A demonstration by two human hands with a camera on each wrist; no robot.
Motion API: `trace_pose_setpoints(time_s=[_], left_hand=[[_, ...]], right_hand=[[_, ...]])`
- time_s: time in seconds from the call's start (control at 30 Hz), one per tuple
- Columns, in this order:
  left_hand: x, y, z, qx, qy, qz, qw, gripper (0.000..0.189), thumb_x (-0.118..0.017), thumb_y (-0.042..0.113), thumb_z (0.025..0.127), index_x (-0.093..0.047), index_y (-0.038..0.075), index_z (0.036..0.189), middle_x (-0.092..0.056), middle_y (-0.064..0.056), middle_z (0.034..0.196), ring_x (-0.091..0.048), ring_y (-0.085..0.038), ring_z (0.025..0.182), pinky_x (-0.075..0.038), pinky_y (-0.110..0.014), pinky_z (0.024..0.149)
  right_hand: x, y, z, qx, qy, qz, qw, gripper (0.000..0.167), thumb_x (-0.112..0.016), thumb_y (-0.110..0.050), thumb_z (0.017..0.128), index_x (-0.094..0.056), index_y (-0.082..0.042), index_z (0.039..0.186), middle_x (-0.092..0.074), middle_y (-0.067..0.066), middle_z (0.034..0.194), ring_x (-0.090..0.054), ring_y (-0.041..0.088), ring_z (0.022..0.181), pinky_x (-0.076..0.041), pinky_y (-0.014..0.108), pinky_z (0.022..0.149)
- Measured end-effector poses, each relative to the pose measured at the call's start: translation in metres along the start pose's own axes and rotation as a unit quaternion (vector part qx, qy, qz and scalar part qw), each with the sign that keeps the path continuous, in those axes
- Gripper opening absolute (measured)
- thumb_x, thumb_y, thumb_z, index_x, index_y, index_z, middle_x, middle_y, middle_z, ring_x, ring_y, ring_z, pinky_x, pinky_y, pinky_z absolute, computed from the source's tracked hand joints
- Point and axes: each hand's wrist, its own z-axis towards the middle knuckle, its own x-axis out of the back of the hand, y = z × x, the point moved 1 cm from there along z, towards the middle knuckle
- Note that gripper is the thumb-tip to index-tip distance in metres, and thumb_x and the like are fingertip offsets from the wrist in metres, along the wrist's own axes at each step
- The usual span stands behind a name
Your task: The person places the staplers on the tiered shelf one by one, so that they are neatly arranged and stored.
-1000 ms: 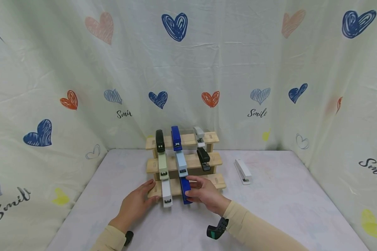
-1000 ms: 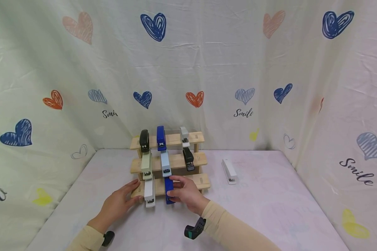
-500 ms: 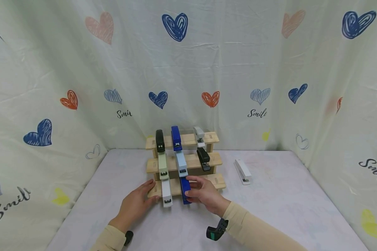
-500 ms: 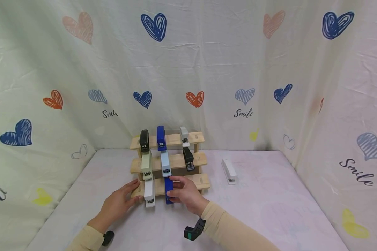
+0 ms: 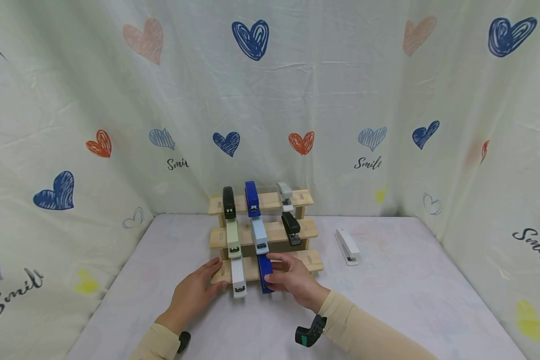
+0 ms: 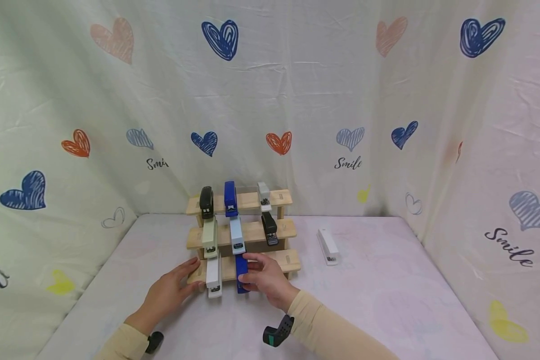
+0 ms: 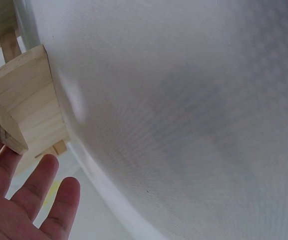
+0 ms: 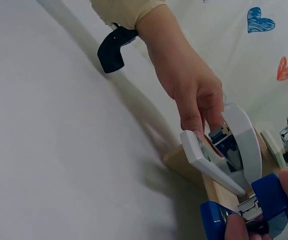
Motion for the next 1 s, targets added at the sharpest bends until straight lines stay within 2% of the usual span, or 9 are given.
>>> trace_pose_setpoints(time_s=[0.2, 0.4, 0.6, 0.83, 1.0], left_hand=[[0.000, 0.001, 0.000, 0.002, -0.002, 0.000, 1.0000, 0.060, -0.076, 0.037, 0.090, -0.059, 0.008, 0.140, -0.052, -0.005, 0.147, -0.055, -0.032, 0.127, -0.049, -0.051, 0.096], [-0.001, 0.001, 0.001, -0.003, 0.002, 0.005, 1.0000, 0.061, -0.075, 0.038, 0.090, -0.059, 0.007, 0.140, -0.052, -0.006, 0.147, -0.055, -0.032, 0.126, -0.049, -0.051, 0.095], [-0.001, 0.001, 0.002, -0.006, 0.003, 0.008, 0.9999, 0.061, -0.075, 0.038, 0.090, -0.059, 0.007, 0.140, -0.051, -0.005, 0.147, -0.055, -0.032, 0.126, -0.050, -0.051, 0.094], [-0.001, 0.002, 0.002, -0.005, -0.002, 0.008, 1.0000, 0.061, -0.075, 0.039, 0.090, -0.059, 0.007, 0.140, -0.051, -0.007, 0.147, -0.055, -0.034, 0.126, -0.050, -0.052, 0.094], [0.002, 0.002, 0.000, 0.002, -0.010, 0.007, 0.9999, 0.062, -0.074, 0.038, 0.091, -0.057, 0.007, 0.141, -0.050, -0.007, 0.148, -0.054, -0.034, 0.127, -0.049, -0.052, 0.095]], right_hand=[[0.009, -0.002, -0.005, 0.004, -0.006, -0.024, 0.9997, 0.060, -0.076, -0.001, 0.086, -0.053, -0.006, 0.142, -0.053, 0.020, 0.133, -0.061, 0.030, 0.112, -0.057, 0.045, 0.086], [0.042, -0.012, -0.013, 0.017, -0.041, -0.067, 0.9968, 0.063, -0.075, -0.006, 0.088, -0.048, -0.001, 0.145, -0.049, 0.025, 0.137, -0.059, 0.030, 0.114, -0.057, 0.042, 0.087], [0.096, -0.031, -0.026, 0.030, -0.035, -0.112, 0.9926, 0.066, -0.075, -0.018, 0.090, -0.045, -0.001, 0.146, -0.047, 0.027, 0.140, -0.060, 0.035, 0.115, -0.055, 0.045, 0.090], [0.173, -0.046, -0.036, 0.042, 0.033, -0.144, 0.9882, 0.064, -0.072, -0.017, 0.094, -0.041, -0.002, 0.149, -0.046, 0.025, 0.143, -0.057, 0.037, 0.120, -0.053, 0.045, 0.092], [0.216, -0.045, -0.037, 0.032, 0.071, -0.154, 0.9850, 0.065, -0.067, -0.014, 0.097, -0.035, -0.001, 0.152, -0.039, 0.027, 0.147, -0.050, 0.040, 0.126, -0.052, 0.044, 0.095]])
